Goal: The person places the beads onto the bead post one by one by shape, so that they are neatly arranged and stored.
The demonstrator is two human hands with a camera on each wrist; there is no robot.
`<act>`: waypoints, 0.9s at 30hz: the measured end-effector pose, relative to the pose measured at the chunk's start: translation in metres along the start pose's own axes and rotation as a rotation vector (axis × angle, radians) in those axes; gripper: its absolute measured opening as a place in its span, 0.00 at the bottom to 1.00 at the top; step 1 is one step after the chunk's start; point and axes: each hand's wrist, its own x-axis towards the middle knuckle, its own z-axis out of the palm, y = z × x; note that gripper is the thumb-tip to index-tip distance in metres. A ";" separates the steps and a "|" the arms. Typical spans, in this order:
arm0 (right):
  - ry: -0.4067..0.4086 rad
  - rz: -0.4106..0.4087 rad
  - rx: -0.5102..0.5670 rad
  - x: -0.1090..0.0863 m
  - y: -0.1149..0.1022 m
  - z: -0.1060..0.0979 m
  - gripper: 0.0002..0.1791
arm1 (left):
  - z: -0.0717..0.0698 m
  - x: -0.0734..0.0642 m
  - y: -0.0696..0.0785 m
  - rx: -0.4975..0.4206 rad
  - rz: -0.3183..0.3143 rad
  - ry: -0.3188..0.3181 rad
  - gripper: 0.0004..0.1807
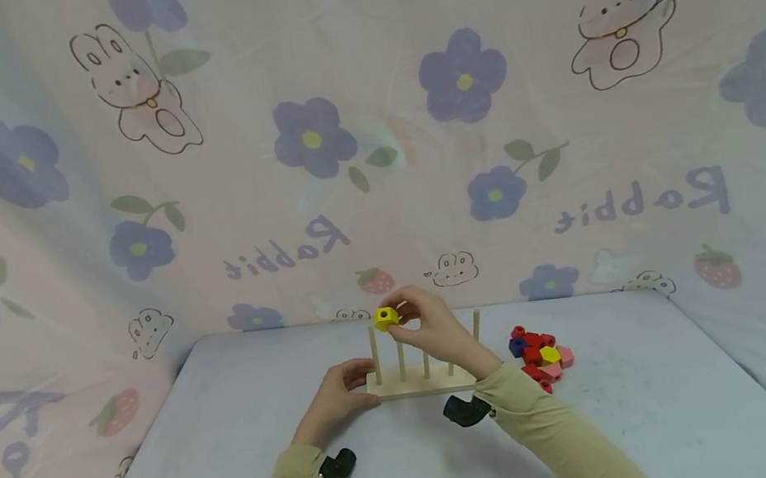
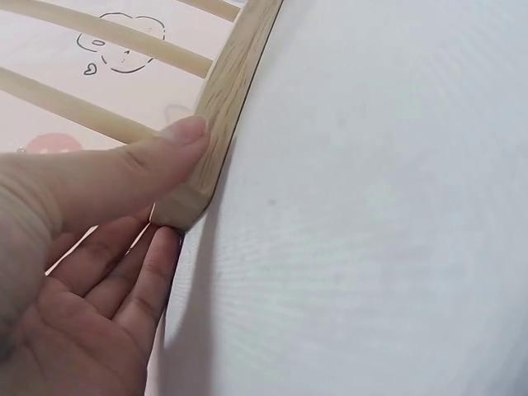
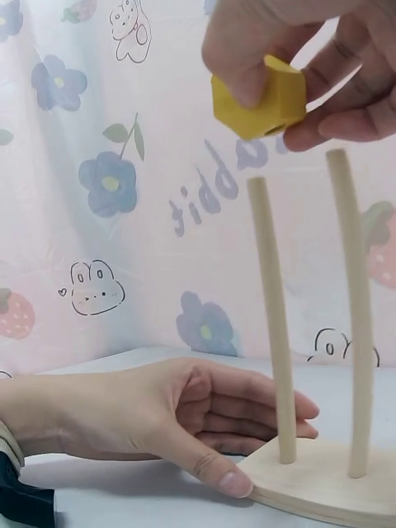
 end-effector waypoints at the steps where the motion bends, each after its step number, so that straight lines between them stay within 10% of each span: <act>1: 0.006 -0.015 -0.008 0.001 0.001 0.003 0.17 | 0.000 0.000 0.000 -0.001 0.002 -0.003 0.34; 20: 0.040 0.053 0.017 0.011 0.011 0.032 0.17 | 0.002 -0.001 0.000 0.035 -0.012 -0.003 0.33; 27: 0.108 0.193 0.087 0.003 0.018 0.044 0.18 | 0.001 -0.002 0.002 0.046 -0.035 0.009 0.33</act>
